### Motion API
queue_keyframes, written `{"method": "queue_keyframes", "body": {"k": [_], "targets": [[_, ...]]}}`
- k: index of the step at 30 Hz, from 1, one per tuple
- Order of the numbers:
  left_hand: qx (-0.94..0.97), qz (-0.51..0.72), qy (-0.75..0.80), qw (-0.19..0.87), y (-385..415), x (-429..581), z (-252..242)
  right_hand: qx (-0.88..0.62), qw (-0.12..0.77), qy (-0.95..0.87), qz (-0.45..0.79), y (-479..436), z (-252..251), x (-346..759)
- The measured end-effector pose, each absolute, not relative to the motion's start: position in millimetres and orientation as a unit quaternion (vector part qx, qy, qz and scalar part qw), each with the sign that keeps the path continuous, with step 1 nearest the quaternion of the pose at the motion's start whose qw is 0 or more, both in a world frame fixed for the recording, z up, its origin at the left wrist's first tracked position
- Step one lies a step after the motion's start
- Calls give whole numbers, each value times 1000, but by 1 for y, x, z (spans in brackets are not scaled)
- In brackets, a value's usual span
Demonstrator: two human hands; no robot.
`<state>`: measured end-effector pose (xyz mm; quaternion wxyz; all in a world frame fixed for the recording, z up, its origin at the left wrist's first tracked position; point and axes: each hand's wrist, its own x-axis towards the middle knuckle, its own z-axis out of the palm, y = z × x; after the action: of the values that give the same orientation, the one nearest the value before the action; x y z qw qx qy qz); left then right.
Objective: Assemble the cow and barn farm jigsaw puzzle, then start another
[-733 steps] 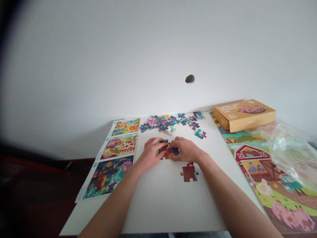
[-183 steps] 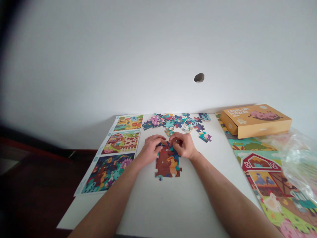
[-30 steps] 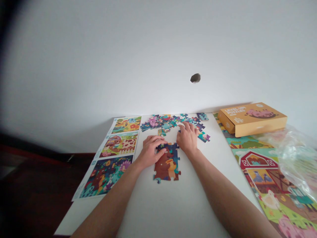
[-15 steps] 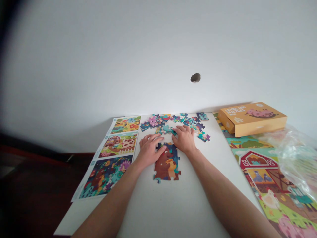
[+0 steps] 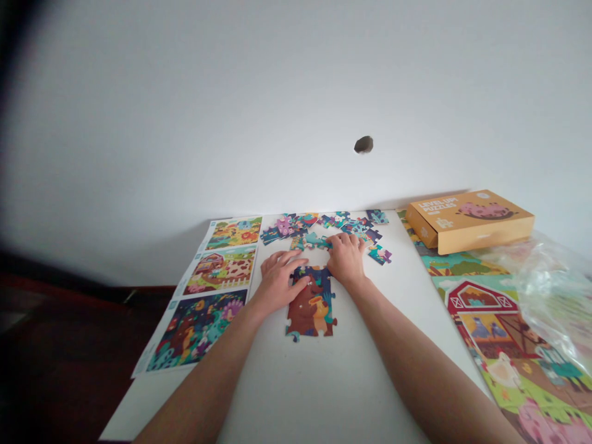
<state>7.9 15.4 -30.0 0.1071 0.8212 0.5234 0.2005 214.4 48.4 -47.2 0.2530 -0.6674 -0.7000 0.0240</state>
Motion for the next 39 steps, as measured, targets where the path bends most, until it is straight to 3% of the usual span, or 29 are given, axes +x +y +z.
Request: {"method": "queue_keyframes", "body": {"k": [6, 11, 26, 39], "targets": [[856, 197, 464, 118, 15, 6, -30, -699, 277, -659, -11, 48, -47, 218], [867, 217, 424, 147, 15, 7, -28, -602, 322, -728, 61, 50, -46, 216], [878, 215, 383, 193, 13, 11, -28, -480, 329, -808, 94, 46, -40, 208], [879, 216, 377, 196, 13, 11, -26, -477, 337, -805, 107, 47, -43, 209]]}}
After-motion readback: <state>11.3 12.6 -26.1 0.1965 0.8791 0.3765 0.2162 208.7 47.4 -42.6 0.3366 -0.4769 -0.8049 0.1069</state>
